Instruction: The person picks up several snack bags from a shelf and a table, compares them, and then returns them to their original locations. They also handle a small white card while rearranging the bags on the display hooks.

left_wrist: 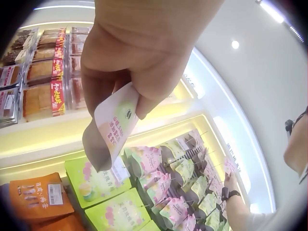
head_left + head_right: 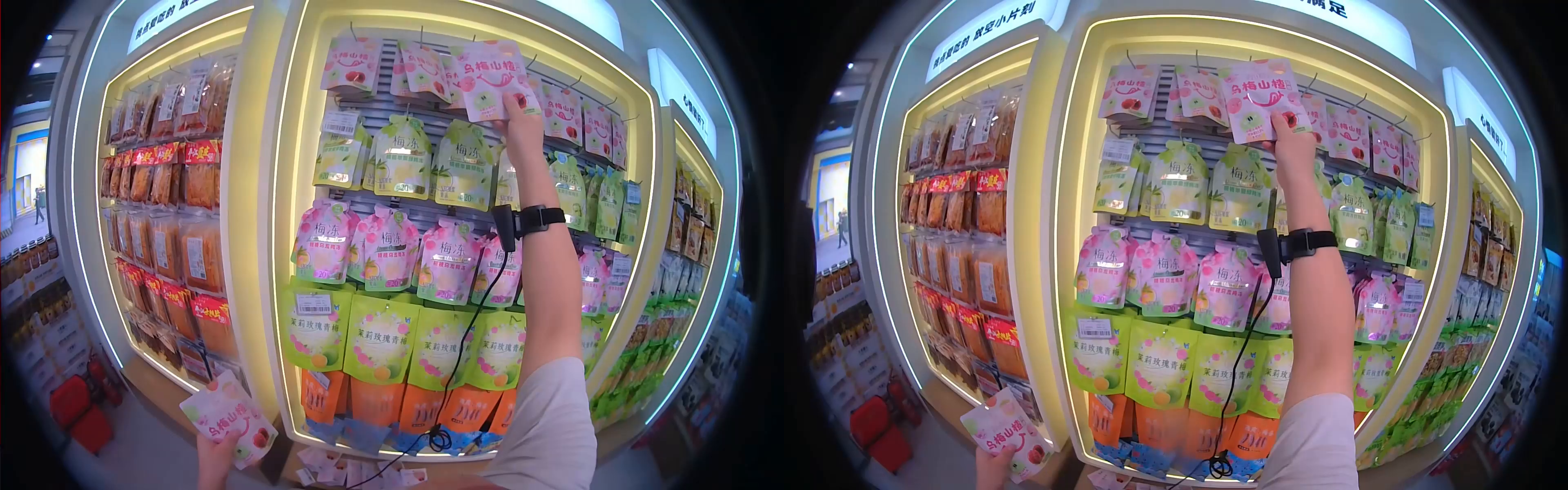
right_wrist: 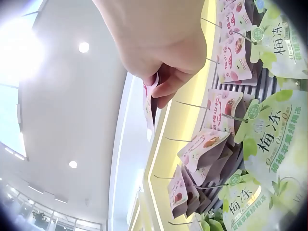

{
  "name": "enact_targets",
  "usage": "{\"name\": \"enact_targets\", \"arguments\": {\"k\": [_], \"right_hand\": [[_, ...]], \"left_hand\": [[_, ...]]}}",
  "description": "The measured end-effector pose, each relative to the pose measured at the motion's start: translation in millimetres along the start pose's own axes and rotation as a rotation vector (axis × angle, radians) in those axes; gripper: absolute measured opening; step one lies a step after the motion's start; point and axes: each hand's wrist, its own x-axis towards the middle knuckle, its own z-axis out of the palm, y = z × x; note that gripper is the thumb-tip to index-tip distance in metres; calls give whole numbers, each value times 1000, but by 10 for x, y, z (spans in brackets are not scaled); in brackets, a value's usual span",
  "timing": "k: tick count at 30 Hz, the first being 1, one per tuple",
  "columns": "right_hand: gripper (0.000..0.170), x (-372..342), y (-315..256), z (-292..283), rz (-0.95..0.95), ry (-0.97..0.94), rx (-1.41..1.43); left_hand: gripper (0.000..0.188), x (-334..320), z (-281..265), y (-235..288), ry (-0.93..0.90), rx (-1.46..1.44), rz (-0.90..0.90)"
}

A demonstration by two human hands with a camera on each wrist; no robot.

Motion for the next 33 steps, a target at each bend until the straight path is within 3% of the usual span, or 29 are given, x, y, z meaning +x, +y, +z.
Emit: {"name": "enact_targets", "arguments": {"k": [5,8,11,13,24,26,27,29,30,32,33], "right_hand": [[29,416,-70,195,29,47,-95],[33,611,49,270,60,45,-77],[36,781,87,360,-5,63,-98],[39,872,114,348,55,61,-163],[21,1063,556,343,204,132,-20],[38,1135,692,326,221,183,-79],[38,1162,724,308,223,179,-77],[64,1225,780,317,105,462,-796],[64,1091,700,375,107,455,-791],[81,652,410,505,-24,686,-900],[81,646,448,499,-19,677,-901]], "left_hand": [[27,-113,-153,186,146,232,124],[32,-110,-396,26,105,338,132],[34,-192,-357,181,152,342,71],[36,-224,-344,193,176,300,91],[36,-310,-208,193,217,234,57],[36,-278,-252,81,203,305,60],[36,-280,-216,102,208,305,58],[35,-268,-109,168,194,286,77],[35,-270,-55,198,203,287,76],[34,-291,27,228,221,236,71],[34,-306,11,196,228,237,63]]}}
